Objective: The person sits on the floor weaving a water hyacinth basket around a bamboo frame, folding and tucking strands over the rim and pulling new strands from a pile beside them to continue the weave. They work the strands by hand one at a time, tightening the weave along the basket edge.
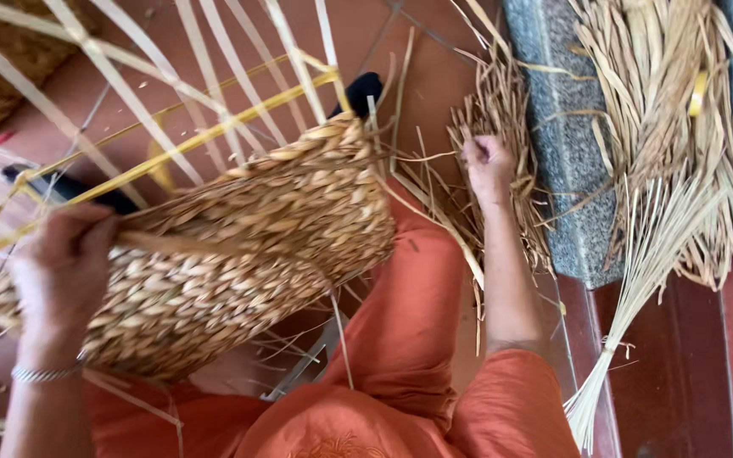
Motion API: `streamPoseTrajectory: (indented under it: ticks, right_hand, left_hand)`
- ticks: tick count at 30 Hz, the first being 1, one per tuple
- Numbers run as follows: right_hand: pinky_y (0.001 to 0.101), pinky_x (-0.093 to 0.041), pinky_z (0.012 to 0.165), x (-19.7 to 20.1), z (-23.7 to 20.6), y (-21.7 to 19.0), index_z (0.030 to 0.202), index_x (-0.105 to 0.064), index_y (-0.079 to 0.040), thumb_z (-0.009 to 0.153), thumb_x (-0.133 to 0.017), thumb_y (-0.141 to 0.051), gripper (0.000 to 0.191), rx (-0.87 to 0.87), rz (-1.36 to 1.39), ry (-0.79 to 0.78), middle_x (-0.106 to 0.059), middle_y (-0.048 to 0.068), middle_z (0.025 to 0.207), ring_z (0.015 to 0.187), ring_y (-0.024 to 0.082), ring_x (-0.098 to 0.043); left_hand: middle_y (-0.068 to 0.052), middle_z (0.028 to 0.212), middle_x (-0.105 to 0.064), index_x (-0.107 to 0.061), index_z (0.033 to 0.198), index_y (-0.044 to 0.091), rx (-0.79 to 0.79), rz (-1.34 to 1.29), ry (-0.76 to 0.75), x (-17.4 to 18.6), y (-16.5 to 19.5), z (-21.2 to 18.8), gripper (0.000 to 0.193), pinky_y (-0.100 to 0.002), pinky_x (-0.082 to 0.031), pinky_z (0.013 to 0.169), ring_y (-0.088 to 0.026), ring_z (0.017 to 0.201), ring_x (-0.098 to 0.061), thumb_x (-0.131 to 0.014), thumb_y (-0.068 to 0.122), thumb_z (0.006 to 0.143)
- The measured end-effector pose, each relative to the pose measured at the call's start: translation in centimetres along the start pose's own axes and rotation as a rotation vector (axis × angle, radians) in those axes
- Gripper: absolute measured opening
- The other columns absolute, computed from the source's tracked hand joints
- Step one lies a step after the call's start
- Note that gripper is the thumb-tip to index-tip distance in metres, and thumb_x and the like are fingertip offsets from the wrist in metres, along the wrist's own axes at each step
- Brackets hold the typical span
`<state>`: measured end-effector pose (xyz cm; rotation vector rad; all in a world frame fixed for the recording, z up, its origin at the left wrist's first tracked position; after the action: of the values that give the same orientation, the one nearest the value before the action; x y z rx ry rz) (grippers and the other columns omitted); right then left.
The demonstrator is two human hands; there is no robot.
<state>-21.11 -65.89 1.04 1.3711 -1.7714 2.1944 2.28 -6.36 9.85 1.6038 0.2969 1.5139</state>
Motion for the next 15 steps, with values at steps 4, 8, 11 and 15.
streamPoseTrajectory:
  ticks: [4, 8, 11, 15]
  right_hand:
    - [0.029, -0.057, 0.065, -3.6, -0.7, 7.6, 0.105, -0.077, -0.014, 0.094, -0.07, -0.012, 0.013, -0.182, 0.045, -0.149, -0.077, 0.004, 0.093, 0.077, 0.012, -0.071]
    - [0.0394, -0.061, 0.075, -5.4, -1.2, 6.1, 0.105, -0.077, -0.012, 0.098, -0.069, -0.009, 0.011, 0.11, -0.183, -0.028, -0.076, 0.009, 0.095, 0.084, 0.024, -0.075]
    - [0.0478, -0.058, 0.077, -7.2, -0.4, 6.0, 0.1, -0.077, -0.011, 0.092, -0.07, -0.008, 0.011, 0.093, -0.443, -0.042, -0.074, 0.015, 0.094, 0.083, 0.035, -0.071]
    - [0.0549, -0.056, 0.073, -9.3, 0.2, 3.7, 0.088, -0.078, -0.013, 0.064, -0.078, -0.013, 0.024, 0.284, -0.676, 0.017, -0.074, 0.016, 0.089, 0.085, 0.044, -0.069]
  left_hand:
    - [-0.01, 0.102, -0.072, -0.061, 0.111, -0.003, 0.134, -0.07, 0.01, 1.0, -5.1, -1.2, 0.009, -0.021, -0.052, 0.081, -0.012, 0.086, -0.065, -0.07, -0.003, 0.11]
    - [-0.007, 0.105, -0.065, -0.058, 0.116, -0.002, 0.294, -0.163, 0.001, 1.7, -9.8, -3.3, 0.006, -0.02, -0.049, 0.082, -0.009, 0.089, -0.06, -0.064, -0.002, 0.118]
    - [-0.011, 0.1, -0.062, -0.056, 0.12, -0.003, 0.357, 0.018, -0.054, 2.8, -11.5, -5.0, 0.005, -0.025, -0.047, 0.075, -0.013, 0.081, -0.055, -0.059, 0.001, 0.122]
    - [-0.012, 0.106, -0.062, -0.053, 0.121, -0.003, 0.384, 0.021, -0.085, 2.7, -12.6, -5.3, 0.007, -0.029, -0.047, 0.077, -0.014, 0.086, -0.057, -0.052, 0.005, 0.122]
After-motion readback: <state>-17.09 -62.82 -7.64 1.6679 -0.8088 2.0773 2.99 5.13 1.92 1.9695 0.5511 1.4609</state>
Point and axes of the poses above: each hand's wrist, its own z-axis towards the middle knuckle, its own x-axis out of the back of the hand, y = z × x, the point moved 10 cm from there along z, towards the middle knuckle
